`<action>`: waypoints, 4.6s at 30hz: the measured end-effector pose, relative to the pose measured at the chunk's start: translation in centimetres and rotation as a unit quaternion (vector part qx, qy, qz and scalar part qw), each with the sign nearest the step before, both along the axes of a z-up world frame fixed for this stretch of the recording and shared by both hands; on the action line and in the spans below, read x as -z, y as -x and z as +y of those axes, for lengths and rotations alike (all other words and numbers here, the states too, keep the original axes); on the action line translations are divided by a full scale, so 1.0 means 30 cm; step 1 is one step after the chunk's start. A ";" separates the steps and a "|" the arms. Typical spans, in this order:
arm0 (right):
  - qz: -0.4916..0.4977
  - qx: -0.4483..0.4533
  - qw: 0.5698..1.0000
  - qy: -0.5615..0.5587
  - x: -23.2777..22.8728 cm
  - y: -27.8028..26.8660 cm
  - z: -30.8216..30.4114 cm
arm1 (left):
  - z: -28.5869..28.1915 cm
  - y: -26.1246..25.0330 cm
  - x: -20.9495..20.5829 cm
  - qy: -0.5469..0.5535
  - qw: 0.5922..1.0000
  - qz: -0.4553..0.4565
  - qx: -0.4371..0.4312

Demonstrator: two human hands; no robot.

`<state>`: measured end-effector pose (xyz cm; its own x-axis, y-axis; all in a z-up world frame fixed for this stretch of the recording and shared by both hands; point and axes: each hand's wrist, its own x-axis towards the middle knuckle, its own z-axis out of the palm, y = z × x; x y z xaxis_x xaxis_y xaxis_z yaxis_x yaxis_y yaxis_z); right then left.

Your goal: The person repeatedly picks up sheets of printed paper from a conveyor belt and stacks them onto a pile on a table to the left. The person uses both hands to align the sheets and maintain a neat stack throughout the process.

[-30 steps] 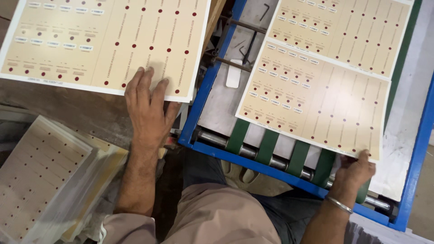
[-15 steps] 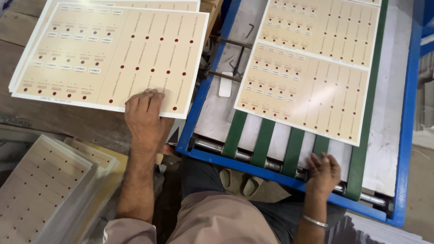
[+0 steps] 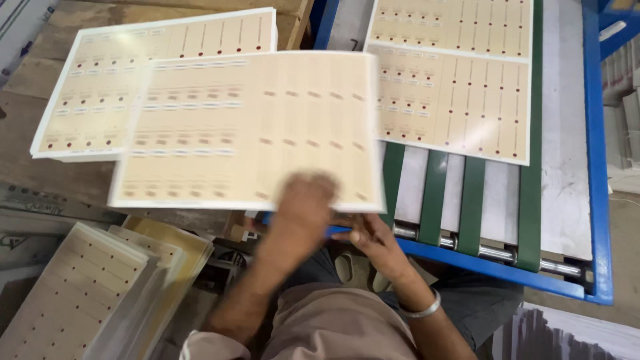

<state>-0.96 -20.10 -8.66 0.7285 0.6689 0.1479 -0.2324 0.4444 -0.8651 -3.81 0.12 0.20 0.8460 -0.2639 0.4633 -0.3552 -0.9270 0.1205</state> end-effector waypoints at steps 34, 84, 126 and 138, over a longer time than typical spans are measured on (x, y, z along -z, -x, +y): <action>0.129 0.656 0.743 0.024 0.481 -0.343 -0.628 | 0.440 -0.068 0.024 -0.030 0.968 -0.153 -0.195; 0.155 0.640 0.750 0.068 0.327 -0.382 -0.646 | 0.426 -0.077 -0.089 -0.099 0.971 -0.047 -0.211; 0.083 0.114 0.990 0.022 0.052 -0.104 -0.084 | 0.096 -0.088 0.009 -0.005 0.999 0.047 -0.014; 0.166 0.546 0.820 0.039 0.208 -0.286 -0.415 | 0.299 -0.069 -0.055 -0.104 0.985 0.056 -0.127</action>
